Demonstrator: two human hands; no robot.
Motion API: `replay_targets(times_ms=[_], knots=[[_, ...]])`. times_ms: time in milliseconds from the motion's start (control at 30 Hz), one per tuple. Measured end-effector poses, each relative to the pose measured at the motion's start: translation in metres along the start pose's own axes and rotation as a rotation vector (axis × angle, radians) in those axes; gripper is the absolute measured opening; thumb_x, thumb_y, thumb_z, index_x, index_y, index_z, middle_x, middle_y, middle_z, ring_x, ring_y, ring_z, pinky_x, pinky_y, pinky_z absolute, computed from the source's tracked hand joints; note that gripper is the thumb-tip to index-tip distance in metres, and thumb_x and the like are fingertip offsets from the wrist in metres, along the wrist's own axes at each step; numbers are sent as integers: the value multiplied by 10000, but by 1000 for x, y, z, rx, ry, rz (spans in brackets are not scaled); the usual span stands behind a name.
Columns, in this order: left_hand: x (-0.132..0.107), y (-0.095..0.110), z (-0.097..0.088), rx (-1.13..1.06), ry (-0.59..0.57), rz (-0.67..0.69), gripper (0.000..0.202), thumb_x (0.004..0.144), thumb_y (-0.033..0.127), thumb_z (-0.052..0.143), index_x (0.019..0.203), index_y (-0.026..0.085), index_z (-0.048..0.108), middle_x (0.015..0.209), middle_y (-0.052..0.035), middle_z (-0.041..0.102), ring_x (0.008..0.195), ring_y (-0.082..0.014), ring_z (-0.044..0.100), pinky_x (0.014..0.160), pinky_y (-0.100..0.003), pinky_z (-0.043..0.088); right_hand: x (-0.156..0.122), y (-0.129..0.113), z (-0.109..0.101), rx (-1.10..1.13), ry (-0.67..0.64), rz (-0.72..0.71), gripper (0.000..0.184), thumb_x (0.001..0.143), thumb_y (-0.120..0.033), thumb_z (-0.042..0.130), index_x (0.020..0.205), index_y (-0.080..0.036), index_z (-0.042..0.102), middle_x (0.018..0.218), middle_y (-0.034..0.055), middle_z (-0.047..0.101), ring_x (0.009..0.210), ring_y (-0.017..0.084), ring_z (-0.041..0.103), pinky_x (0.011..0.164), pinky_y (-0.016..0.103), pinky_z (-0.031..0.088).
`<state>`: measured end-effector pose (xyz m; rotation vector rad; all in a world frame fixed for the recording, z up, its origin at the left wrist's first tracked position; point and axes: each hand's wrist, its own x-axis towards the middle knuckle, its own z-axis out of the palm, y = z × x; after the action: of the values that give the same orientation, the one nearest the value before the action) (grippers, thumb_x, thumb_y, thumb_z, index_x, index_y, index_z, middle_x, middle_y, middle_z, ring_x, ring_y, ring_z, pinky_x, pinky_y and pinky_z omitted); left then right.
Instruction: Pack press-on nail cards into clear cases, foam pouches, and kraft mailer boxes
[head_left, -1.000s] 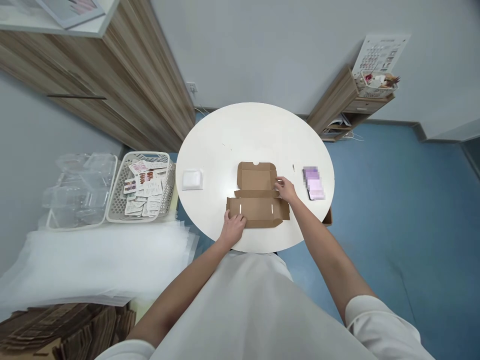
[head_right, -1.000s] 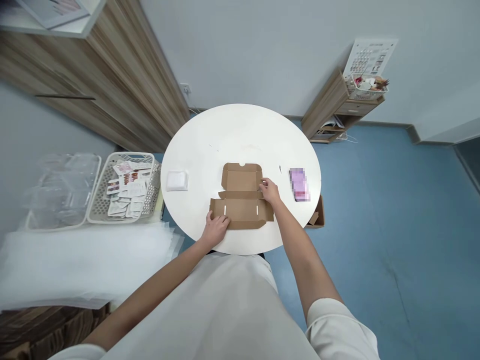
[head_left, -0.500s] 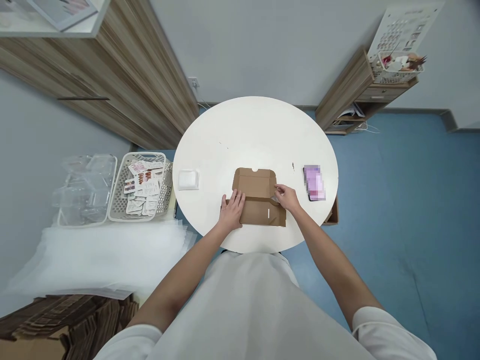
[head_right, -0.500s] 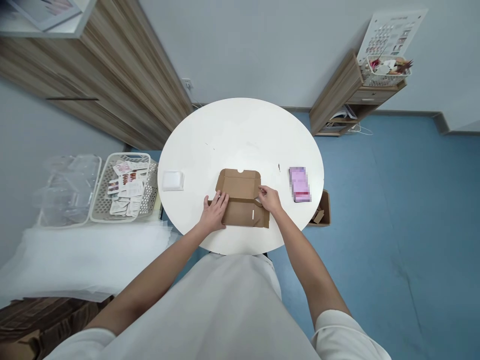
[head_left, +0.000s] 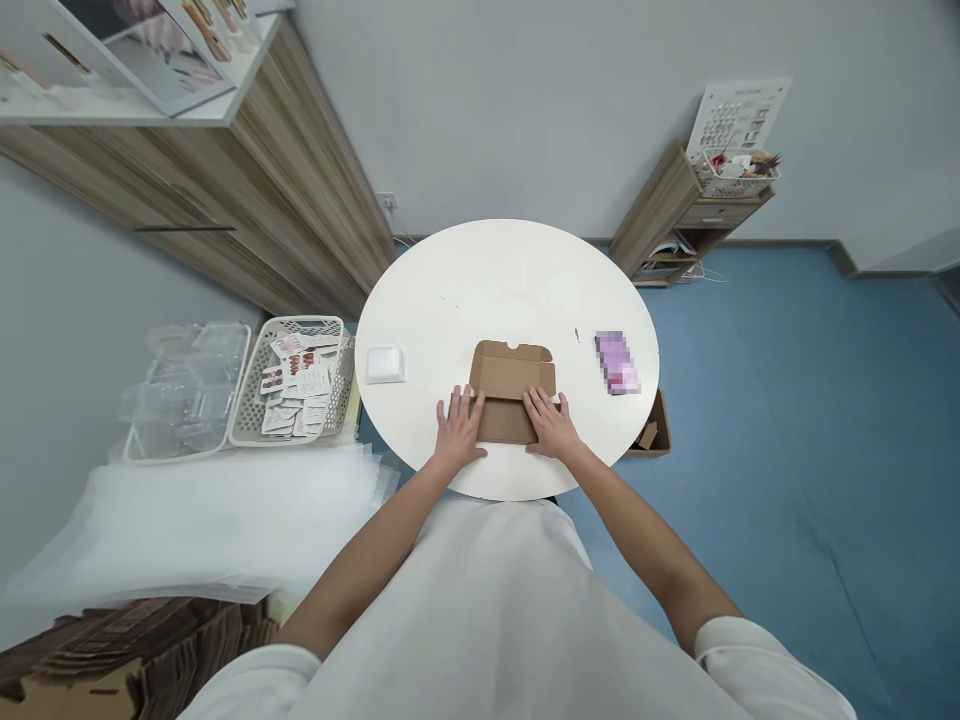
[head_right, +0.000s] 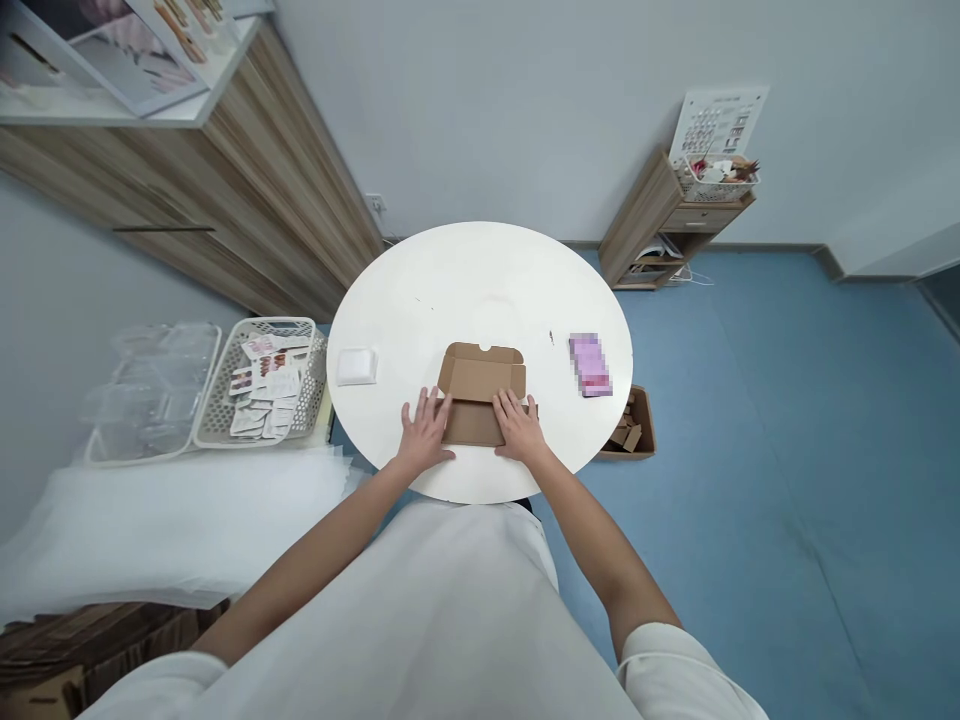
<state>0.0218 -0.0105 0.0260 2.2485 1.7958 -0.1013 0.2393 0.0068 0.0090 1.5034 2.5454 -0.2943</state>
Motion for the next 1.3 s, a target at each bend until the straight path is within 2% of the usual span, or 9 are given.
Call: replay_targets(times_ms=[67,133,267,433,567,733,900,1067,1300], knots=[[-16,-15,10,-100,37,-192,1139,511,441,710,1372,170,17,1437,-181,57,1308,-361,25,993,-558,121,0,-3,2,2,-6,16,1107,548,-471,656,1379,-135,6,1446,125,77,1324,293,20,1016,555,9],[-31,-31,23,-245,38,-346,1061,594,400,658,1365,141,-24,1409,-209,148,1279,-338,195,957,-509,259,-1,-6,3,7,-19,17,1121,539,-471,663,1379,-142,-2,1448,120,65,1324,289,14,1014,555,21],[-44,-52,45,-460,82,-180,782,692,215,545,1349,136,128,1271,-152,408,1181,-273,374,936,-409,342,-3,-17,5,15,-40,10,1130,533,-481,667,1379,-152,-6,1450,112,54,1326,284,-6,1015,545,49],[-37,-47,46,-673,207,-196,462,753,203,474,1205,160,394,1064,-99,525,897,-180,554,797,-324,451,-4,-30,10,22,-53,25,1119,541,-473,668,1379,-160,-4,1451,115,52,1325,287,-16,1008,540,82],[-35,-36,38,-741,228,-146,418,747,272,520,1145,169,444,1013,-85,534,774,-147,565,721,-305,475,-5,-37,10,24,-61,33,1110,540,-456,671,1379,-164,5,1452,115,48,1325,283,-14,1006,537,93],[-34,-25,34,-696,219,-149,540,693,408,587,1144,156,429,1077,-114,508,918,-201,537,772,-326,449,-8,-43,9,17,-37,53,1117,537,-483,663,1378,-158,4,1451,127,31,1324,293,-24,1003,536,103],[-26,-28,31,-677,160,-230,287,778,287,464,1044,178,453,965,-69,567,790,-157,568,688,-284,433,-9,-42,7,7,-51,15,1164,508,-519,670,1378,-151,-10,1449,140,37,1324,303,-4,1002,539,111],[-18,-33,26,-609,62,-335,320,727,208,488,1039,173,426,828,-37,597,761,-164,575,645,-265,401,-9,-42,7,-6,-39,-37,1159,515,-512,669,1378,-140,-10,1447,146,51,1325,297,6,1012,536,91],[-14,-31,23,-463,-45,-317,267,684,156,495,943,183,441,784,-45,597,738,-192,572,570,-265,374,-13,-47,9,21,-20,-44,1152,506,-488,688,1379,-155,14,1450,136,34,1324,303,-37,1022,532,74]])
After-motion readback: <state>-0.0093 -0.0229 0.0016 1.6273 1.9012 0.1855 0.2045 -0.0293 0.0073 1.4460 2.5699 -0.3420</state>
